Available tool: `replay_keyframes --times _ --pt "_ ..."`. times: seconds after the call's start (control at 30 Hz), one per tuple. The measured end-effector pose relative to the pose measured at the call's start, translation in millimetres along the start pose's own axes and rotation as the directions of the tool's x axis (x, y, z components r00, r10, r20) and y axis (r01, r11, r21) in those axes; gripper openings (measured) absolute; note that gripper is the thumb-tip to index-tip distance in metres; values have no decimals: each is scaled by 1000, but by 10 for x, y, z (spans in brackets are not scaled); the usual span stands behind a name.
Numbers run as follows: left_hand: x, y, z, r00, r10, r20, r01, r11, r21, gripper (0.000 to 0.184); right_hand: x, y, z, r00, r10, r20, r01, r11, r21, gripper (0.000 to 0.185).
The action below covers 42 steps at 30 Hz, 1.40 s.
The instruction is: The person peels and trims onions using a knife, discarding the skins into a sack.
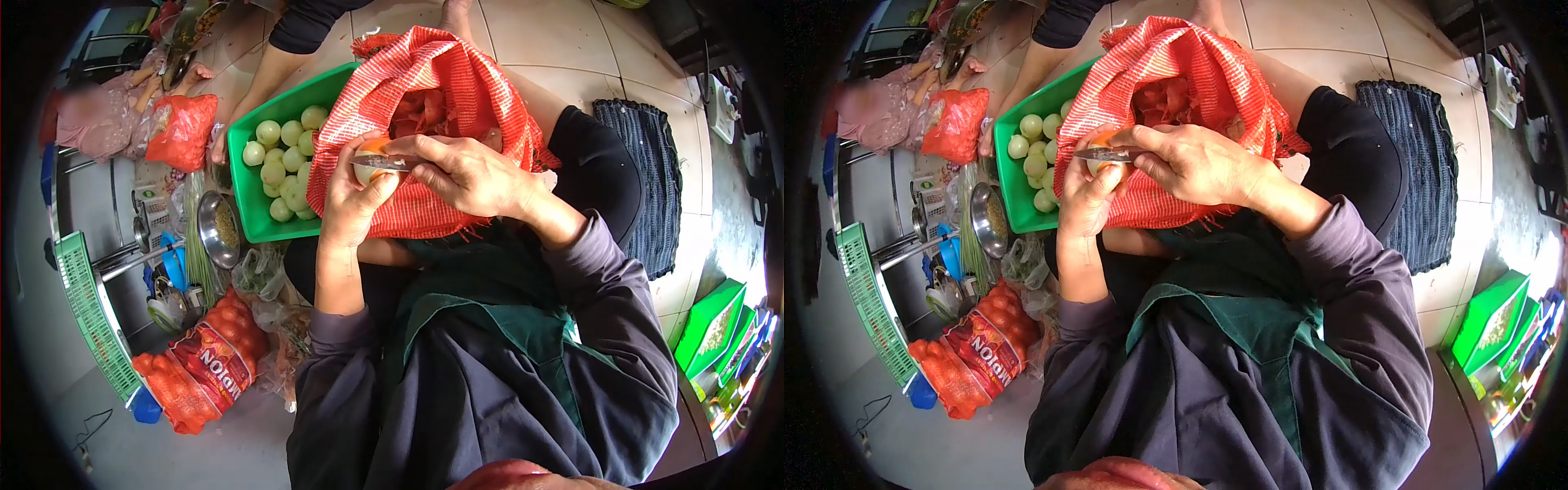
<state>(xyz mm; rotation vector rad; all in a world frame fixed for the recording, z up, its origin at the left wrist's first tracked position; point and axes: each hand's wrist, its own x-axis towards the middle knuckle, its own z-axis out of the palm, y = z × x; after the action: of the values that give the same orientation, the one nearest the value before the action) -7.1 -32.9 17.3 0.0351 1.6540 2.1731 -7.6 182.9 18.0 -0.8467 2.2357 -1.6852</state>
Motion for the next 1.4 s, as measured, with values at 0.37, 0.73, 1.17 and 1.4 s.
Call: replay_keyframes --times 0.37,0.73,1.17,1.4 --pt "34 12 28 996 45 77 -46 999 15 66 48 110 73 972 82 -220 -47 986 162 29" --pt "15 -54 -14 992 120 33 -119 993 -20 71 17 138 -109 980 163 -118 -128 957 260 33" --pt "55 -126 -7 986 164 13 -165 986 10 66 14 85 23 999 46 -18 -41 973 227 39" --pt "84 -121 98 973 230 -30 -229 973 32 66 49 132 38 983 154 -96 -124 957 261 33"
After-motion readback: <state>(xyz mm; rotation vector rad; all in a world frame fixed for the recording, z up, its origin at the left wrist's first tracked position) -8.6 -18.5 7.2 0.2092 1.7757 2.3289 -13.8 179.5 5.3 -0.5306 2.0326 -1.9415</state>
